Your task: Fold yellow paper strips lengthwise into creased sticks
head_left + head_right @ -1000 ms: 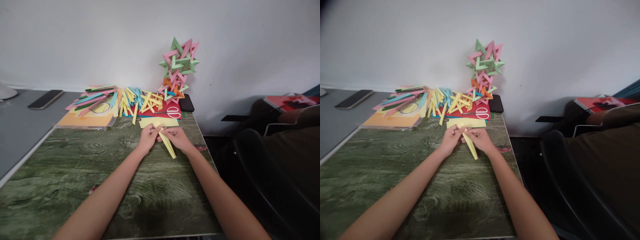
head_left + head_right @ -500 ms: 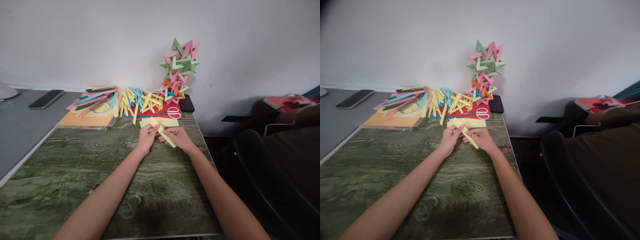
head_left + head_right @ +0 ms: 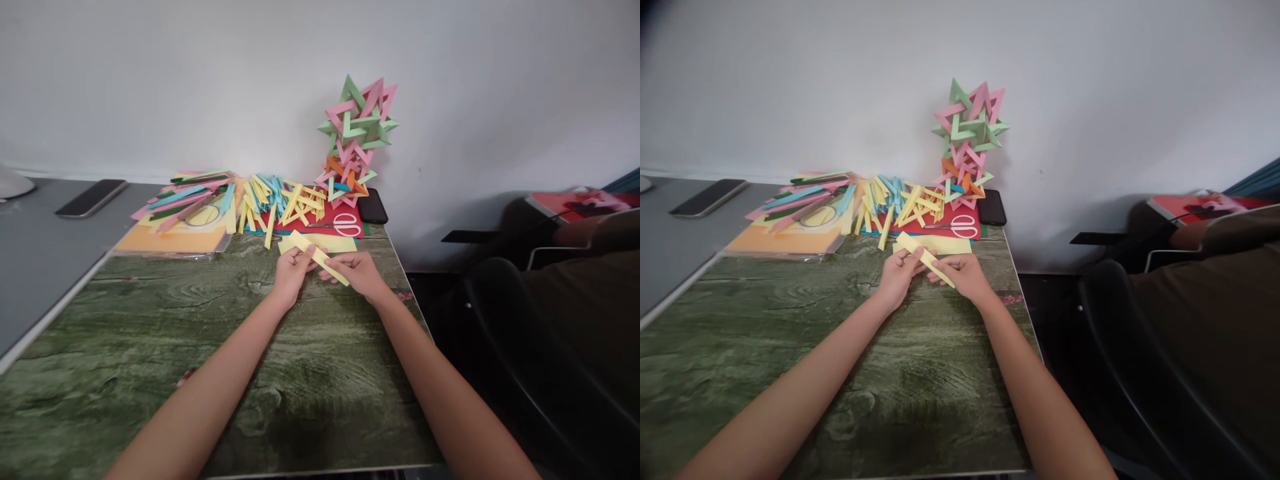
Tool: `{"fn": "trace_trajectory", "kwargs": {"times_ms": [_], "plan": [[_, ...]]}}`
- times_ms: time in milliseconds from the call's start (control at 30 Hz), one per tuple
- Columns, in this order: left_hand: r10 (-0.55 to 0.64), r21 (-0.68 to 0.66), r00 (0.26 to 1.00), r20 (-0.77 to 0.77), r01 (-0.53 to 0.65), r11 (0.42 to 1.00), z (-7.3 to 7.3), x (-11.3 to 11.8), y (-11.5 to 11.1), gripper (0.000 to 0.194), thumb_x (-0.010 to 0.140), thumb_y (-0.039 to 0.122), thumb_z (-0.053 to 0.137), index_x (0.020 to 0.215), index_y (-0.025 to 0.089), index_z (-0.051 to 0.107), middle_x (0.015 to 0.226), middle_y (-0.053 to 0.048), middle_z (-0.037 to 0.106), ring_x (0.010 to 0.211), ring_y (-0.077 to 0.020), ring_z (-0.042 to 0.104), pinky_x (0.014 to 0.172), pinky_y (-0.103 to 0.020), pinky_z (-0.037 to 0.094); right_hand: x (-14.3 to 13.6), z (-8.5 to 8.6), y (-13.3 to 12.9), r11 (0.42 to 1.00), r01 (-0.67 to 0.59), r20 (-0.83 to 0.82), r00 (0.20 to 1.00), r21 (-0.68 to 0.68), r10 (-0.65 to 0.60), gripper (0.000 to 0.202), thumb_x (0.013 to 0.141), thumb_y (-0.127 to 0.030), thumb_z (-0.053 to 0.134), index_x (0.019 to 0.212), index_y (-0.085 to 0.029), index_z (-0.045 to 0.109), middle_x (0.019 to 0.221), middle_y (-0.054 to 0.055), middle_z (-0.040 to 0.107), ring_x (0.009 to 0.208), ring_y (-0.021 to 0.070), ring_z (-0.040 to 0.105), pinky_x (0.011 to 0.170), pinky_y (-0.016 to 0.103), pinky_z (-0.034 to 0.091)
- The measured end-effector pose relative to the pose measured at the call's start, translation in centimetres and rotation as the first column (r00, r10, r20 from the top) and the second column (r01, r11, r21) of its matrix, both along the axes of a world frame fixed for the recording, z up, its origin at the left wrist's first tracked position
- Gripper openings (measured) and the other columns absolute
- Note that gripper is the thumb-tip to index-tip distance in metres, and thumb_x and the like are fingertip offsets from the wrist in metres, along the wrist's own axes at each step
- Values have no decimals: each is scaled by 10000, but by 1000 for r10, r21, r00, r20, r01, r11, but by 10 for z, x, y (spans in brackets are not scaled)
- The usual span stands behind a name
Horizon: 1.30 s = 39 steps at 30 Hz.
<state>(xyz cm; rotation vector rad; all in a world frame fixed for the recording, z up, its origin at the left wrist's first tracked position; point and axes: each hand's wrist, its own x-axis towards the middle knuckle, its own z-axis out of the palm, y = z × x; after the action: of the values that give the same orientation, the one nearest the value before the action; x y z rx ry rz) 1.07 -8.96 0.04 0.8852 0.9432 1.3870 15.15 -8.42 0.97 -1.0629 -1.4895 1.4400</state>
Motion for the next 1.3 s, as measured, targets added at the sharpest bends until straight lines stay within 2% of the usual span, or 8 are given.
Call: {"fn": "trace_trajectory", "kwargs": {"times_ms": [100,267,600,833,1000,1100,1300], "plan": [[-45,-5,998,-48,44,999,-1,0,0,276,642,328,657,797,102,633,731,-84,687,734,-199,640,740,-335,483,0,0,0,1000,11,25,1000,18,-11,323,689,-430,588,777,-131,675,691,85,690,629,180,656,530,262,515],[80,-11,996,-28,-80,997,-3,1,0,293,653,350,642,811,104,631,755,-77,688,739,-179,639,771,-329,474,2,-1,3,999,-30,46,999,25,29,373,704,-460,561,819,-123,670,707,97,690,630,184,656,532,272,516],[142,-26,990,11,-142,990,-2,1,2,275,648,339,649,795,108,622,803,-93,685,770,-186,640,769,-331,475,3,-1,4,999,-38,-11,999,0,38,457,730,-525,488,871,-124,656,762,100,690,630,181,656,513,257,509],[135,-21,991,8,-135,991,0,1,1,292,643,354,650,801,110,623,790,-89,685,779,-185,637,776,-328,475,5,-3,6,1000,-9,10,1000,2,9,436,685,-512,551,873,-135,662,723,84,690,635,187,656,511,260,514],[34,-17,997,-69,-36,999,-2,1,1,319,598,335,687,812,105,633,654,-42,673,656,-152,630,733,-304,488,4,-1,6,999,-30,31,999,23,29,449,697,-532,523,844,-132,665,708,81,689,636,178,653,510,253,513],[68,-15,995,-79,-69,997,-3,1,1,284,596,336,688,754,107,629,607,-17,657,609,-135,618,713,-296,494,4,0,5,999,-51,36,998,8,51,455,719,-531,495,841,-125,662,721,91,688,635,176,653,528,263,517],[126,-36,992,-28,-127,991,-4,2,1,275,595,335,691,738,113,614,636,-19,660,628,-134,622,724,-305,494,5,2,5,999,-40,65,997,16,39,393,677,-484,577,811,-121,651,728,96,687,644,181,654,530,253,506]]}}
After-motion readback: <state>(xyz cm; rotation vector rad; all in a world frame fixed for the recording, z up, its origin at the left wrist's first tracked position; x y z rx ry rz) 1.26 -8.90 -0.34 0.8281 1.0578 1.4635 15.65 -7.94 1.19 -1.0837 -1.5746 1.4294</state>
